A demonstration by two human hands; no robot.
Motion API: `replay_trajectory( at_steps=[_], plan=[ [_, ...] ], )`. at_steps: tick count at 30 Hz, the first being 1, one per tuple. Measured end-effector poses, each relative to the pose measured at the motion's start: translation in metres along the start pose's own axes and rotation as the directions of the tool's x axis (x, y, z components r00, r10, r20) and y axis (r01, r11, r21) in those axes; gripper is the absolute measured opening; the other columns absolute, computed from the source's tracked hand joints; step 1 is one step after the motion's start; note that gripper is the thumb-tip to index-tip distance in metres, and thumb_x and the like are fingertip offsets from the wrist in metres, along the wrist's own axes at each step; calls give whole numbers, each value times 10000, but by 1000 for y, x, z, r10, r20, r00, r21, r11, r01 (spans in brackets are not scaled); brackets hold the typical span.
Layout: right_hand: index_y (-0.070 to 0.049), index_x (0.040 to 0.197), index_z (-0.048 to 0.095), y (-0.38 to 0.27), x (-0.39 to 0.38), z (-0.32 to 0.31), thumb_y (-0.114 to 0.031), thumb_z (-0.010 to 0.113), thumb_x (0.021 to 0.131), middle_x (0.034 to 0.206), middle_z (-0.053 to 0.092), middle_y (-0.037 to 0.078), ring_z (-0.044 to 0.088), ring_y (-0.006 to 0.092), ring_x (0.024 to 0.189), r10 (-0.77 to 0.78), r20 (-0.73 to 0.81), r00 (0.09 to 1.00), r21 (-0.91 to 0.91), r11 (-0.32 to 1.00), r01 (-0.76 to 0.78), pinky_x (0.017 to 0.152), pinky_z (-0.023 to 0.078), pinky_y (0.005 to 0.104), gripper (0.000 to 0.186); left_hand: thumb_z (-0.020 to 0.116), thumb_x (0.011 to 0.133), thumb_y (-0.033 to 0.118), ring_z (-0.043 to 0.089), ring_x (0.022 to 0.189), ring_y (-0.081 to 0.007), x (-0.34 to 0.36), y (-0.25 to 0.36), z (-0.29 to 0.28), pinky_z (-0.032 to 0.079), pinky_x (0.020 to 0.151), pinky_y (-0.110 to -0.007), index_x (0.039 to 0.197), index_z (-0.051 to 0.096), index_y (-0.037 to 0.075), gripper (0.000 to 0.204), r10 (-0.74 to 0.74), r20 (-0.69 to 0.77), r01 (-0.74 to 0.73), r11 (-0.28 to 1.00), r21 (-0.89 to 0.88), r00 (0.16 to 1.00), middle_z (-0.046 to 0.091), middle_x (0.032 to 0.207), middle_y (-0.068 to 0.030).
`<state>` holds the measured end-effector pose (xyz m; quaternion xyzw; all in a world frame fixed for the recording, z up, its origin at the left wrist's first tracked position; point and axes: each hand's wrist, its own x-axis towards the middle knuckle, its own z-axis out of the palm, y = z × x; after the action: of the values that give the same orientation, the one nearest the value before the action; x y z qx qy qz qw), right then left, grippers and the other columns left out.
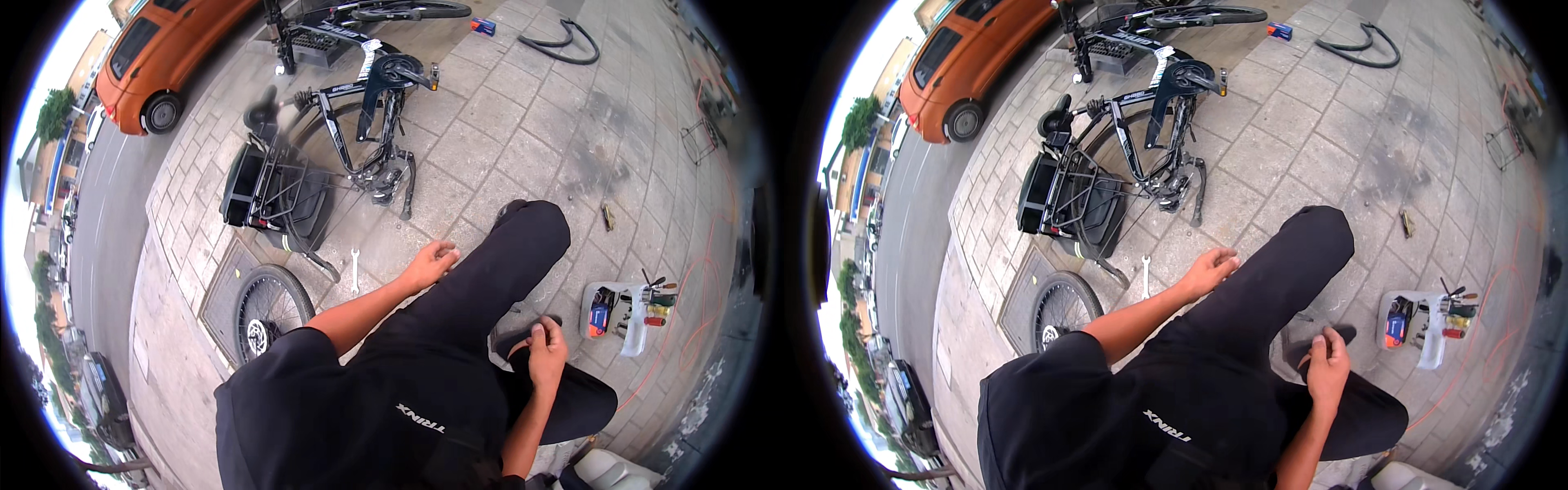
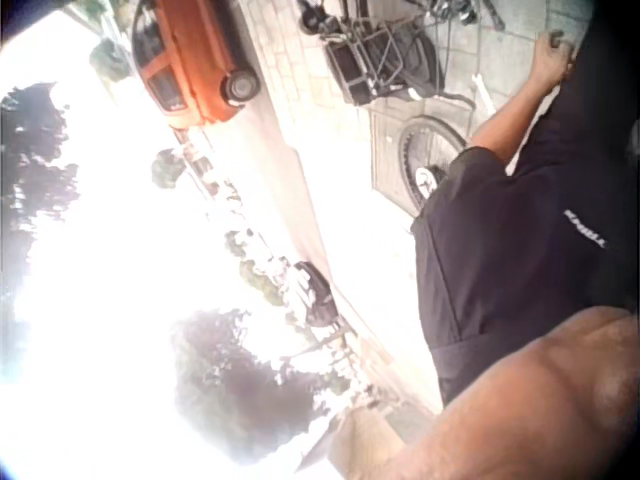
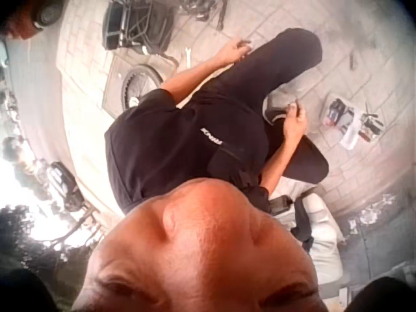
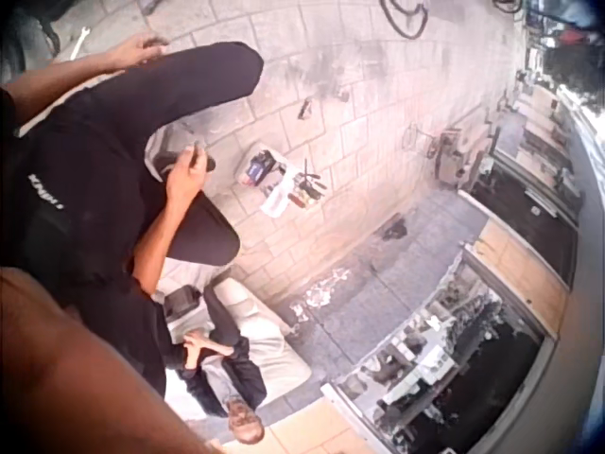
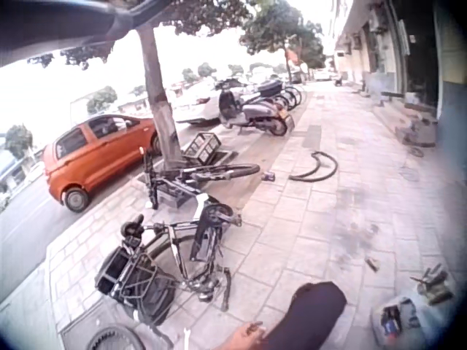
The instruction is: The person sits on the ground and inspects a bicycle inner tube, rolling it to check for damage. They then handle a new inner tube package and proceed to work on the bicycle frame, adjusting components near the rear wheel.
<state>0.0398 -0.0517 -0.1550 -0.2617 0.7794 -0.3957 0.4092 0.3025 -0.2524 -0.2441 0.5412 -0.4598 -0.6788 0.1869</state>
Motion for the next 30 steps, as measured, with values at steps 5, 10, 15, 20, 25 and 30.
replay_trajectory(
  at_steps=[5, 10, 15, 20, 25, 30],
  plan=[
    [38, 1236, 691, 3, 36, 29, -204, 666, 979, 1059, 756, 231, 737, 323, 1046, -104, 184, 977, -311, 937, 158, 991, 531, 413, 354, 670, 1029, 332, 672, 1011, -166, -21, -57, -25, 547, 873, -328, 1433, 548, -24, 551, -2, -135, -8, 997, -73, 991, 724, 1165, -129],
    [-10, 1323, 677, 13, 76, 93, -282, 685, 949, 1171, 739, 257, 693, 397, 1173, 92, 440, 893, -699, 660, 276, 1050, 510, 444, 462, 658, 1046, 292, 661, 959, -140, -44, -21, -51, 539, 848, -302, 1444, 526, -10, 517, 147, -325, -209, 964, -163, 934, 723, 1094, -95],
    [-96, 1389, 663, 10, 92, 141, -381, 716, 912, 1332, 689, 214, 642, 380, 1271, 226, 636, 738, -729, 490, 478, 1079, 492, 457, 558, 635, 1051, 118, 656, 1001, -150, -67, 24, -73, 539, 873, -288, 1489, 439, 15, 491, 514, -532, -575, 816, 61, 673, 668, 1174, -102],
    [-45, 1161, 771, 1, 95, 157, -244, 633, 886, 1239, 733, 206, 694, 373, 1185, 284, 656, 700, -742, 414, 527, 979, 552, 485, 367, 458, 971, -156, 679, 1003, -205, -109, 62, -89, 556, 920, -348, 905, 658, -14, 255, 838, -434, -717, 522, 461, 331, 697, 1071, -140],
    [-13, 1088, 782, -22, 92, 142, -378, 619, 972, 1154, 747, 240, 708, 408, 1122, 77, 508, 858, -732, 564, 383, 961, 554, 507, 416, 493, 980, -118, 659, 1024, -211, -110, 63, -68, 508, 969, -339, 914, 641, -10, 195, 856, -287, -808, 506, 302, 429, 702, 1046, -148],
    [-3, 1115, 772, 6, 88, 151, -322, 628, 959, 1197, 737, 237, 695, 403, 1164, 170, 506, 845, -710, 638, 297, 997, 541, 499, 383, 577, 1018, 0, 683, 988, -189, -112, 88, -69, 523, 934, -322, 1300, 605, -37, 286, 805, -222, -728, 592, 346, 550, 687, 1169, -149]
  ],
)
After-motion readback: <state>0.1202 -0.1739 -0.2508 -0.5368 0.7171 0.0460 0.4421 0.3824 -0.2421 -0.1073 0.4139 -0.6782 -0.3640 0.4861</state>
